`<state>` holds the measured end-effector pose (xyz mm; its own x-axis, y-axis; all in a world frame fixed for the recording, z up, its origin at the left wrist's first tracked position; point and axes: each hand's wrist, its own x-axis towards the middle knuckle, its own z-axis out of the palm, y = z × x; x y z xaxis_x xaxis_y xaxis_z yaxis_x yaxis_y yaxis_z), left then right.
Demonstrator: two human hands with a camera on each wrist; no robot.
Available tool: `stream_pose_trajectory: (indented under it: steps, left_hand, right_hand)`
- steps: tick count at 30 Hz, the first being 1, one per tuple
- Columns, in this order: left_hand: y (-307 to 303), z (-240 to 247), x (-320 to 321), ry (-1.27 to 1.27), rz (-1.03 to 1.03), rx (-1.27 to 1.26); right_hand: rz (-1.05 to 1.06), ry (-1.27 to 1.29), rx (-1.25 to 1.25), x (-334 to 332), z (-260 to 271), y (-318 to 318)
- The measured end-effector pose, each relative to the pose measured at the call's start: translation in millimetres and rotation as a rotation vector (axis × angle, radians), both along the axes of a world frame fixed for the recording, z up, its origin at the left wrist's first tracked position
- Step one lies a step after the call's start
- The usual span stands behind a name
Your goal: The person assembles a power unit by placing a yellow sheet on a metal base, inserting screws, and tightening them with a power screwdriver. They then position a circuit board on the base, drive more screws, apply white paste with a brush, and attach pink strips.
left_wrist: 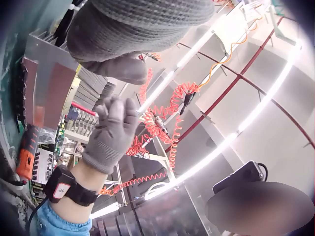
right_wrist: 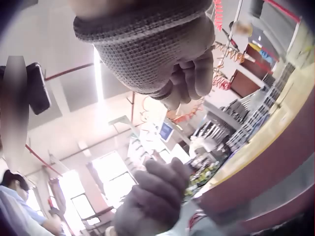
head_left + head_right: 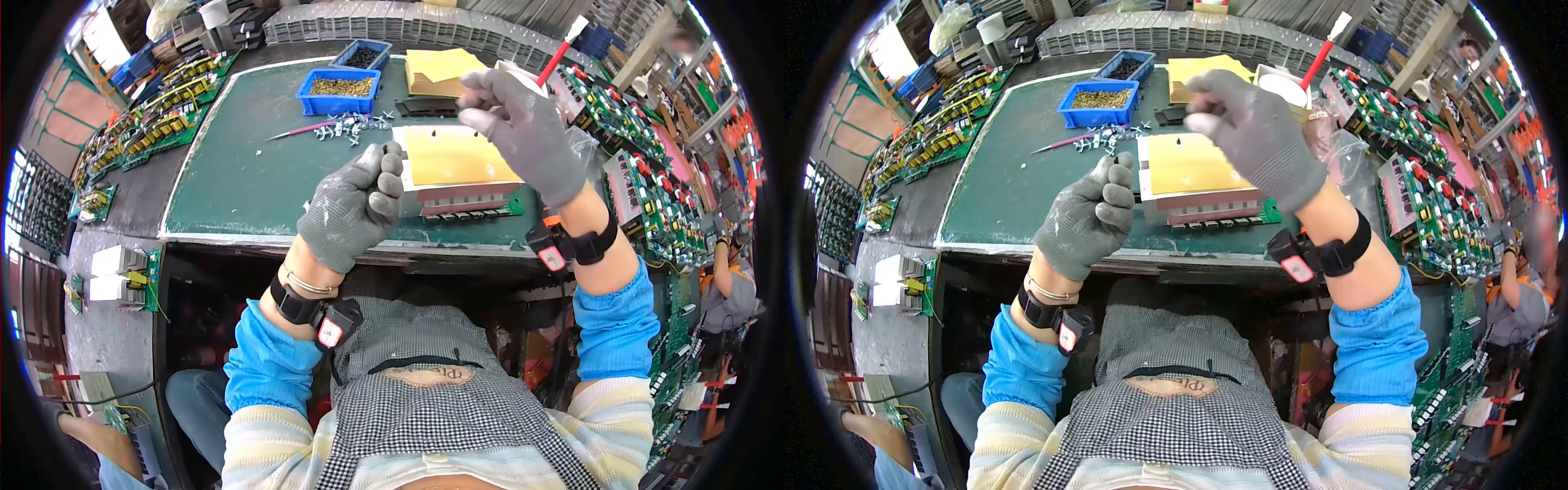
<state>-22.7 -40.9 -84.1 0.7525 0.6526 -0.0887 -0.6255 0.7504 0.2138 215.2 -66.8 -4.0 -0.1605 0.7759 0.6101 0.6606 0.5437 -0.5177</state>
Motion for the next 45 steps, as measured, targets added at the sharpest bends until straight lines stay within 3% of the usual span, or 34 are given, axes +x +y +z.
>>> stream_pose_trajectory:
  steps: [3, 6, 13, 18, 27, 34, 36, 39, 45]
  left_hand:
    - [-5, 6, 11, -0.006, -0.032, 0.016]
    - [-9, 8, 14, 0.022, -0.022, 0.069]
    - [-21, 15, 10, 0.291, 0.053, 0.374]
    - [-12, 6, 10, 0.161, 0.06, 0.223]
    - [-15, 13, 20, 0.395, 0.115, 0.292]
    - [-16, 21, 15, 0.689, 0.148, 0.705]
    - [-15, 28, 11, 0.749, 0.094, 0.688]
    - [-11, 27, 7, 0.739, 0.051, 0.682]
    - [-8, 22, 12, 0.623, 0.033, 0.616]
  right_hand:
    - [0.149, -0.034, 0.062, -27, 5, -16]
    - [0.147, -0.01, 0.081, -41, -8, -21]
    - [0.169, 0.163, -0.175, -50, -14, -16]
    - [0.192, 0.337, -0.144, -31, -16, -8]
    - [0.101, 0.131, -0.002, -46, -19, -14]
    - [0.219, 0.282, -0.27, -38, -15, -7]
    - [0.351, 0.324, -0.375, -32, -12, -5]
    - [0.383, 0.291, -0.474, -27, -7, -7]
    - [0.465, 0.351, -0.444, -22, -16, -4]
